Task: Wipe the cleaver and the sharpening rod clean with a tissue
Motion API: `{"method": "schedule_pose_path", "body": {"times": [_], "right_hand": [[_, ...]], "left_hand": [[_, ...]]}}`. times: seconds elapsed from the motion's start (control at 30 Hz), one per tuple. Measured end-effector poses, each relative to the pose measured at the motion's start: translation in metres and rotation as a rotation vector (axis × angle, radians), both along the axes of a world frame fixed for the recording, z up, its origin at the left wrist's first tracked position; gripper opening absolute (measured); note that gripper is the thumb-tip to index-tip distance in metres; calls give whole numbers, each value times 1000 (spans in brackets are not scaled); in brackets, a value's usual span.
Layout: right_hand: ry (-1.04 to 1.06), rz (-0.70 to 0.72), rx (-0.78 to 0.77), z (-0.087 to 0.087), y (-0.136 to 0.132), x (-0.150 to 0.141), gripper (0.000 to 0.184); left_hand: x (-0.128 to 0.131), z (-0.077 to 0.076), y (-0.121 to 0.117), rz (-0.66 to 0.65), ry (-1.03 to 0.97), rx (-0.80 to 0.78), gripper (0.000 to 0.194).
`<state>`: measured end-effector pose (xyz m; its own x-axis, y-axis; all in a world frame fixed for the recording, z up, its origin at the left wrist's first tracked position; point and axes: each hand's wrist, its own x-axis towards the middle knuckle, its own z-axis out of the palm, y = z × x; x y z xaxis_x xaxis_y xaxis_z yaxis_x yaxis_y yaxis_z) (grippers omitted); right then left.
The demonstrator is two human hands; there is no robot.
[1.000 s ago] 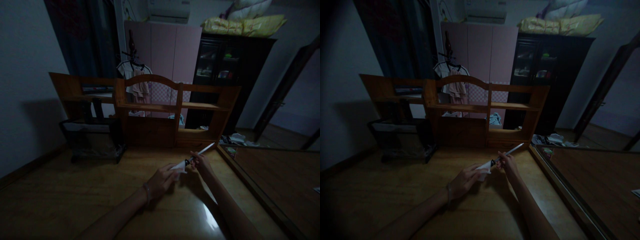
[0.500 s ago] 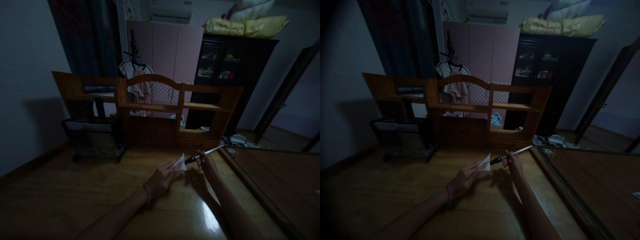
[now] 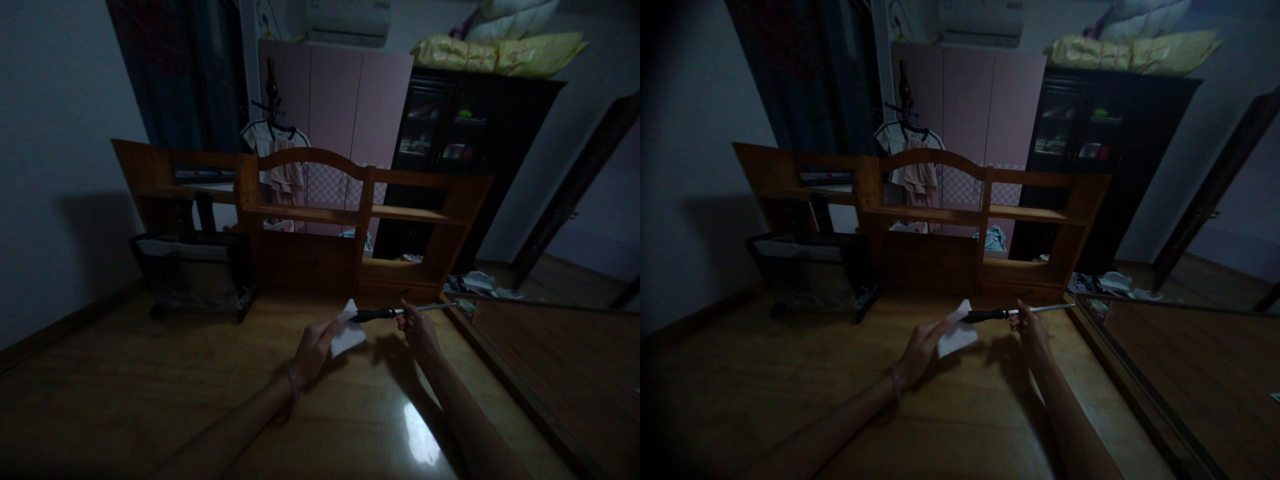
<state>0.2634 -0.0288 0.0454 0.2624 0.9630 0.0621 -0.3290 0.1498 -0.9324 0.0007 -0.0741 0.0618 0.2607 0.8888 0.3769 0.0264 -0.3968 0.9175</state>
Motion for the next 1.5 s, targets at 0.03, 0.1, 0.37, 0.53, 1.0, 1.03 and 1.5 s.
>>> {"method": "schedule_pose_path", "body": {"times": [0.03,0.1,0.37,0.53,1.0,1.03,1.5], "right_hand": [[10,-8,3,1,0,-2,32],[31,-5,6,3,0,-6,32],[45,293,-9,8,-9,-33,26],[56,422,-12,5,-16,-46,26],[26,267,-47,1,-10,-42,27],[33,254,-48,0,-9,-40,26],[-13,118,54,1,-4,-20,27]], "left_hand": [[-1,-5,8,13,-57,-101,41],[-3,-16,25,16,-215,-295,41],[-12,-36,47,-205,-689,-830,28],[-5,-30,35,-431,-650,-933,33],[-4,-29,41,-344,-780,-885,31],[-4,-28,40,-348,-776,-882,32],[-8,-43,51,-120,-567,-630,35]]}}
